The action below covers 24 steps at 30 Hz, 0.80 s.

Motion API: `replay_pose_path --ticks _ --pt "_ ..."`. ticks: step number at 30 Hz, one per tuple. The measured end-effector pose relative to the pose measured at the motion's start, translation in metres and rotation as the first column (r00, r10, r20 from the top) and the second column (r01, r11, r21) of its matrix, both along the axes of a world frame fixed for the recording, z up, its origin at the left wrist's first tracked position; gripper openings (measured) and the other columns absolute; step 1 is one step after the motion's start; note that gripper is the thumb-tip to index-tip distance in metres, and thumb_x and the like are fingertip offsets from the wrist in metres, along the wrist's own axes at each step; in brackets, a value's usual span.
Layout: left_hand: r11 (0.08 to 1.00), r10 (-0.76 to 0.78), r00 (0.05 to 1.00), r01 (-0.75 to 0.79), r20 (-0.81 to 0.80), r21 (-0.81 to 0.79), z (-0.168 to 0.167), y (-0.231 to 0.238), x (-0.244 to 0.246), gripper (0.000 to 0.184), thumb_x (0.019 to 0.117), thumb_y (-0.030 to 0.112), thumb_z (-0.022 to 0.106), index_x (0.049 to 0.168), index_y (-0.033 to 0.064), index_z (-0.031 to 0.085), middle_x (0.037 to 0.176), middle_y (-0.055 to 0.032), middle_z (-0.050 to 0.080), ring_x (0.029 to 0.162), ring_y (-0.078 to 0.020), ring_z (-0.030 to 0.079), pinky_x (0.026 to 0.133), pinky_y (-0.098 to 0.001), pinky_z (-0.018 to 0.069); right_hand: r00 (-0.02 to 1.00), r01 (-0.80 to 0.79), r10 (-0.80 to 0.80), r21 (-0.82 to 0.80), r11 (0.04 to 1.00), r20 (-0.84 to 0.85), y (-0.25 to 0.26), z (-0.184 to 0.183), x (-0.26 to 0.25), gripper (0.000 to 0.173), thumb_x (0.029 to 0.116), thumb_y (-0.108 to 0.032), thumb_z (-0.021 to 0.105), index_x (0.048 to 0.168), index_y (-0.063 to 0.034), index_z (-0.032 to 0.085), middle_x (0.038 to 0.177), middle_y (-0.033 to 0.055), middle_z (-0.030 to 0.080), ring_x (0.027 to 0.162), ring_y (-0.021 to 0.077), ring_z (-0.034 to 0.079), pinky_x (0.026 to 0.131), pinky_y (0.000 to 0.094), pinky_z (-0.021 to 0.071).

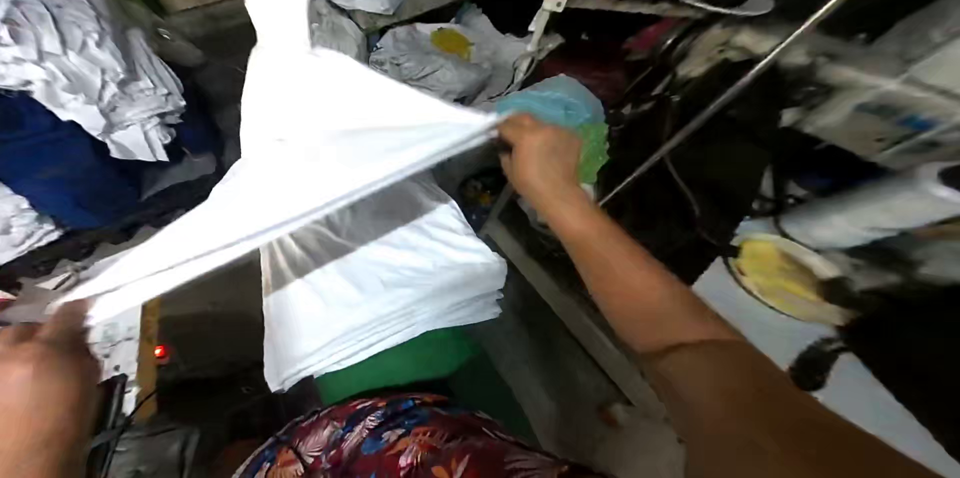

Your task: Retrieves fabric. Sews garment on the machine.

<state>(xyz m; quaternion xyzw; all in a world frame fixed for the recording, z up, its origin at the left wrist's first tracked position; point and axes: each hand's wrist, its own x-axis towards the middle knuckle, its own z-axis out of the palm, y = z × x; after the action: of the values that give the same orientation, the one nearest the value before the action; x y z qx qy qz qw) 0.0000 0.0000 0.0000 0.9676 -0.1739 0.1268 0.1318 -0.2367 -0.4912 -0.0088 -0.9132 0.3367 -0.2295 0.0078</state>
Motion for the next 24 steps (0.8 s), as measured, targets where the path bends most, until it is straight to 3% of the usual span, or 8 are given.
replay_pose_path --ticks 3,8,11,13,16,19,22,24 --pt "0.957 0.075 0.984 -0.025 -0.162 0.288 -0.063 -0.016 -0.022 0.035 0.1073 0.018 0.047 0.137 0.0091 0.063 0.126 -0.0391 0.06 0.106 -0.0639 0.06 0.08 -0.0813 0.0434 0.973 0.123 -0.088 0.157 0.98 -0.212 0.006 -0.093 -0.027 0.023 0.0944 -0.009 0.068 0.117 -0.0086 0.074 0.121 0.0211 0.07 0.099 0.0479 0.069 0.076 0.071 0.0534" --pt "0.897 0.194 0.901 -0.004 -0.387 0.442 -0.153 -0.013 -0.064 0.037 0.1039 0.011 0.053 0.14 0.0089 0.061 0.131 -0.0365 0.058 0.113 -0.0613 0.058 0.084 -0.0775 0.0457 0.76 0.281 0.014 0.348 0.894 -0.649 0.037 -0.191 -0.065 0.031 0.1032 -0.014 0.052 0.127 -0.0038 0.067 0.13 0.0244 0.065 0.116 0.0474 0.064 0.091 0.0678 0.0505" --pt "0.774 0.292 0.744 0.184 -0.601 0.605 -0.197 0.006 -0.083 0.054 0.1022 0.018 0.057 0.154 0.025 0.046 0.138 -0.0292 0.058 0.121 -0.0534 0.058 0.09 -0.0712 0.0497 0.676 0.267 0.12 0.394 0.879 -0.727 0.044 -0.221 -0.073 0.031 0.1014 -0.011 0.053 0.128 -0.0044 0.067 0.136 0.0216 0.062 0.122 0.044 0.061 0.095 0.0655 0.0502" --pt "0.757 0.268 0.643 0.32 -0.718 0.569 -0.207 0.018 -0.092 0.059 0.102 0.023 0.058 0.158 0.0331 0.04 0.139 -0.0237 0.061 0.123 -0.0478 0.061 0.093 -0.0689 0.0508 0.618 0.221 0.261 0.483 0.848 -0.741 0.038 -0.217 -0.068 0.032 0.0998 -0.018 0.06 0.126 -0.0022 0.068 0.135 0.0256 0.062 0.126 0.0463 0.058 0.1 0.0679 0.0465" --pt "0.823 0.164 0.645 0.328 -0.747 0.464 -0.183 0.023 -0.114 0.053 0.1057 0.025 0.054 0.158 0.0293 0.042 0.141 -0.0211 0.06 0.122 -0.0467 0.062 0.095 -0.0675 0.0499 0.456 0.108 0.467 0.568 0.816 -0.758 0.041 -0.169 -0.035 0.036 0.0952 -0.028 0.071 0.114 0.003 0.072 0.123 0.0312 0.065 0.121 0.0509 0.059 0.099 0.073 0.0433" --pt "0.934 -0.023 0.657 0.282 -0.754 0.217 -0.147 0.04 -0.157 0.048 0.1037 0.025 0.059 0.151 0.0208 0.053 0.139 -0.0213 0.062 0.121 -0.0464 0.063 0.098 -0.0678 0.0487 0.491 -0.182 0.628 0.635 0.751 -0.603 0.076 -0.129 0.017 0.035 0.1027 -0.031 0.06 0.117 -0.0022 0.073 0.118 0.0255 0.069 0.118 0.045 0.063 0.101 0.0683 0.0444" --pt "0.985 -0.15 0.685 0.168 -0.713 -0.046 -0.127 0.081 -0.22 0.042 0.1019 0.021 0.062 0.143 0.0199 0.062 0.133 -0.0162 0.068 0.121 -0.0392 0.065 0.102 -0.0643 0.0498 0.501 -0.512 0.819 0.668 0.54 -0.278 0.156 -0.122 0.078 0.033 0.1053 -0.029 0.054 0.122 -0.0077 0.074 0.117 0.0166 0.073 0.113 0.0331 0.068 0.102 0.0577 0.0492" --pt "0.994 -0.091 0.684 0.016 -0.724 -0.11 -0.113 0.116 -0.263 0.042 0.1017 0.02 0.061 0.144 0.0191 0.062 0.132 -0.0145 0.068 0.122 -0.0352 0.065 0.103 -0.06 0.0503 0.312 -0.665 0.942 0.681 0.307 -0.121 0.238 -0.119 0.115 0.032 0.105 -0.028 0.055 0.124 -0.0091 0.074 0.117 0.015 0.073 0.11 0.0298 0.069 0.101 0.0541 0.0515"
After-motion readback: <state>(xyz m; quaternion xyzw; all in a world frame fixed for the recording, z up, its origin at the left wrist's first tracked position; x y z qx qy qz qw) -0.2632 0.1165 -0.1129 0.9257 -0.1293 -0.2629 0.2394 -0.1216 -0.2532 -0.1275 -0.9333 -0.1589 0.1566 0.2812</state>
